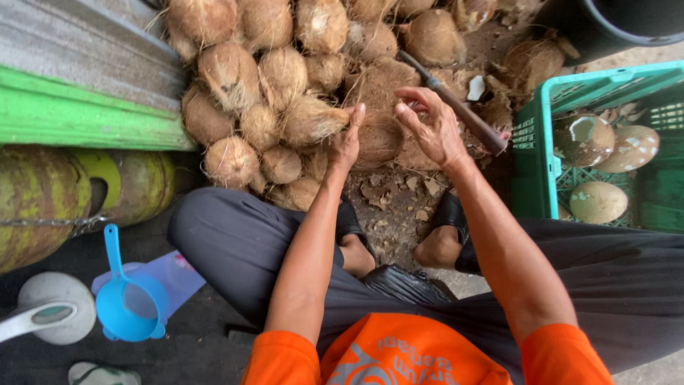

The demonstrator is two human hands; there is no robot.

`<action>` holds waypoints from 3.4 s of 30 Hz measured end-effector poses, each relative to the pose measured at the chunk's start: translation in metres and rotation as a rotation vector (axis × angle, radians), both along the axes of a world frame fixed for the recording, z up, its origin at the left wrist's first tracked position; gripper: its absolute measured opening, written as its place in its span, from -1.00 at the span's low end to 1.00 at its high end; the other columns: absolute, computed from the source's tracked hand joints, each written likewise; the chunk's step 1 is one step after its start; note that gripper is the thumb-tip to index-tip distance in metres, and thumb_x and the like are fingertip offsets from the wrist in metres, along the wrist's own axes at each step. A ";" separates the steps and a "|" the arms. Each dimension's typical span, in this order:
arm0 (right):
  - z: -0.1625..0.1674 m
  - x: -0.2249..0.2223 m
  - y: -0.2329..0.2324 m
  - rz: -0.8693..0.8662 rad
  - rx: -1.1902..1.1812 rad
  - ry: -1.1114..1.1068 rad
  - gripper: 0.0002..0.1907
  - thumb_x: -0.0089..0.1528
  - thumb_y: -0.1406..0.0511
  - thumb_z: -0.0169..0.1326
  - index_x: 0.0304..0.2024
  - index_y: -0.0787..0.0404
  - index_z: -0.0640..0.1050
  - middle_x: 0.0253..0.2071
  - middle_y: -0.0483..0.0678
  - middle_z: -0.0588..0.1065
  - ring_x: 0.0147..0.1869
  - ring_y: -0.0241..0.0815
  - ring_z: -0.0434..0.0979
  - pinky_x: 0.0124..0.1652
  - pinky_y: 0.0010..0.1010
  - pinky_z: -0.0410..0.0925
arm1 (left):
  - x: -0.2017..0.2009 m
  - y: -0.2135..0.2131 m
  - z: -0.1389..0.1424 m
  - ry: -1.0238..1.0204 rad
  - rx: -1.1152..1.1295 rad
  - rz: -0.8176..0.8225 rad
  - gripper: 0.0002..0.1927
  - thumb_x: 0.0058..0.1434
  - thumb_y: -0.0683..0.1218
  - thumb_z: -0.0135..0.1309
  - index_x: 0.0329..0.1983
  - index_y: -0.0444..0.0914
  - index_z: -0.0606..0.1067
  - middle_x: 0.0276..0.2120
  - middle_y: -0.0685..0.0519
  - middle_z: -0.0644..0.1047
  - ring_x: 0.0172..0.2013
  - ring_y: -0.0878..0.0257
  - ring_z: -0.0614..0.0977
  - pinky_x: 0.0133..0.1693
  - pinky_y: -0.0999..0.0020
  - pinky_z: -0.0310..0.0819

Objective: The person sits on the ground and uses a cleaver to chop the fibrous husk off coconuts, rotating each coconut between strikes. Trimmed coconuts are placed into a green plastic crate beside them, and husk debris accumulates on the ground.

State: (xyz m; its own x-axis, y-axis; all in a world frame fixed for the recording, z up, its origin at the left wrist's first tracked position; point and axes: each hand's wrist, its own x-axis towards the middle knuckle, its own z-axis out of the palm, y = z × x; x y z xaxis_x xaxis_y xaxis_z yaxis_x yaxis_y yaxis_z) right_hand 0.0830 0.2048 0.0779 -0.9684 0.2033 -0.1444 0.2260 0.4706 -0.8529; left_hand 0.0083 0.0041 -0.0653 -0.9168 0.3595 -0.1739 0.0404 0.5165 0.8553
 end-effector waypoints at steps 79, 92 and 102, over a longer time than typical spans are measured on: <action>-0.020 0.015 0.074 -0.135 0.251 -0.433 -0.54 0.37 0.23 -0.02 0.30 0.17 0.26 -0.16 0.18 0.52 -0.25 0.01 0.58 -0.25 -0.02 0.48 | 0.000 -0.019 0.091 -0.168 0.025 -0.170 0.33 -0.35 0.34 0.50 0.47 -0.08 0.11 0.38 -0.16 0.23 0.38 -0.10 0.32 0.31 -0.13 0.26; -0.018 0.115 -0.036 -0.106 0.025 -0.406 -0.65 0.38 0.06 0.03 -0.03 0.14 0.33 -0.40 0.04 0.43 -0.38 -0.10 0.43 -0.35 -0.16 0.34 | -0.009 -0.038 0.054 -0.328 0.291 0.067 0.26 -0.30 0.40 0.42 0.43 -0.14 0.16 0.26 -0.20 0.38 0.24 -0.09 0.49 0.24 -0.16 0.33; 0.017 0.126 0.020 -0.604 0.244 -0.047 -0.68 0.48 0.16 0.11 0.02 0.19 0.30 -0.32 0.00 0.49 -0.34 -0.17 0.50 -0.36 -0.26 0.36 | 0.006 0.003 0.064 -0.012 0.109 -0.043 0.29 -0.30 0.43 0.45 0.45 -0.15 0.19 0.34 -0.25 0.26 0.31 -0.12 0.42 0.26 -0.21 0.37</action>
